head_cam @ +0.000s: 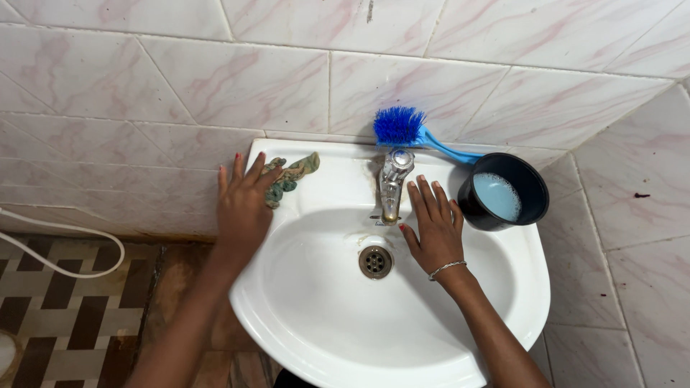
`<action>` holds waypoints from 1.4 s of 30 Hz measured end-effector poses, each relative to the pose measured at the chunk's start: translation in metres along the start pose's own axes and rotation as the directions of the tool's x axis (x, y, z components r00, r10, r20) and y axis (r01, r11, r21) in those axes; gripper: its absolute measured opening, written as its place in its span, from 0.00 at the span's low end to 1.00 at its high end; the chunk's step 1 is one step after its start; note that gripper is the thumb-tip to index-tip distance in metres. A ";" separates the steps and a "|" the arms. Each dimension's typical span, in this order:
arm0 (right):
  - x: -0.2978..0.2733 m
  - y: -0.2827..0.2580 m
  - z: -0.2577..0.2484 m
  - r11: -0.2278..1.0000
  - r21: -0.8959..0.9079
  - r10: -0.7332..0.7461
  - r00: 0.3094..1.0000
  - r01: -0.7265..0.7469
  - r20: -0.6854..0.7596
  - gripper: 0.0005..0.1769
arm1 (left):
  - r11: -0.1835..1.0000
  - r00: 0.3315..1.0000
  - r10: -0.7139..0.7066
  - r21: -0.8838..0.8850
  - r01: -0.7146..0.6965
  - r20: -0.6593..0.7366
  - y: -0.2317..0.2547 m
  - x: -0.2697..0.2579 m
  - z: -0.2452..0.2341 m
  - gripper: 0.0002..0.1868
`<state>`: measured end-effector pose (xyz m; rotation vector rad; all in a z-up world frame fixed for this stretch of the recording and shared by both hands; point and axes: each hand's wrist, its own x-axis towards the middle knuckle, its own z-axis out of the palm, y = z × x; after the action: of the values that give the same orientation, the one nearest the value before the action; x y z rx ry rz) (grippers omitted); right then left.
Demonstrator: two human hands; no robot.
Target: The person scrubs the interior basin and rim of a white bathroom sink using a small green scrubber. They repeatedly wipe around the drain and along the sides while a blue brush and a black cup with soapy water sit nearby.
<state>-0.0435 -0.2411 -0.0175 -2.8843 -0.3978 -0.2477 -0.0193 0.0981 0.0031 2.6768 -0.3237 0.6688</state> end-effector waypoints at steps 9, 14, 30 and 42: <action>0.003 -0.003 -0.003 1.000 0.021 -0.004 1.000 0.004 -0.009 0.46 | 0.987 0.986 -0.067 -0.135 0.088 0.153 0.035 -0.047 -0.023 0.41; 0.003 -0.003 -0.002 1.000 -0.008 -0.003 1.000 0.002 -0.005 0.47 | 0.989 0.984 -0.140 -0.035 0.145 0.106 0.024 -0.019 -0.021 0.39; 0.004 -0.002 0.000 1.000 0.005 0.011 1.000 -0.010 -0.001 0.46 | 0.997 0.988 -0.048 -0.061 0.057 0.144 0.055 -0.041 -0.009 0.41; 0.004 -0.002 -0.002 1.000 0.001 -0.010 1.000 0.010 -0.029 0.46 | 0.987 0.988 -0.143 0.079 0.139 0.055 0.016 0.030 0.014 0.30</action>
<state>-0.0411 -0.2386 -0.0143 -2.8747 -0.4073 -0.2901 0.0072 0.0744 0.0112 2.7638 -0.1251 0.5692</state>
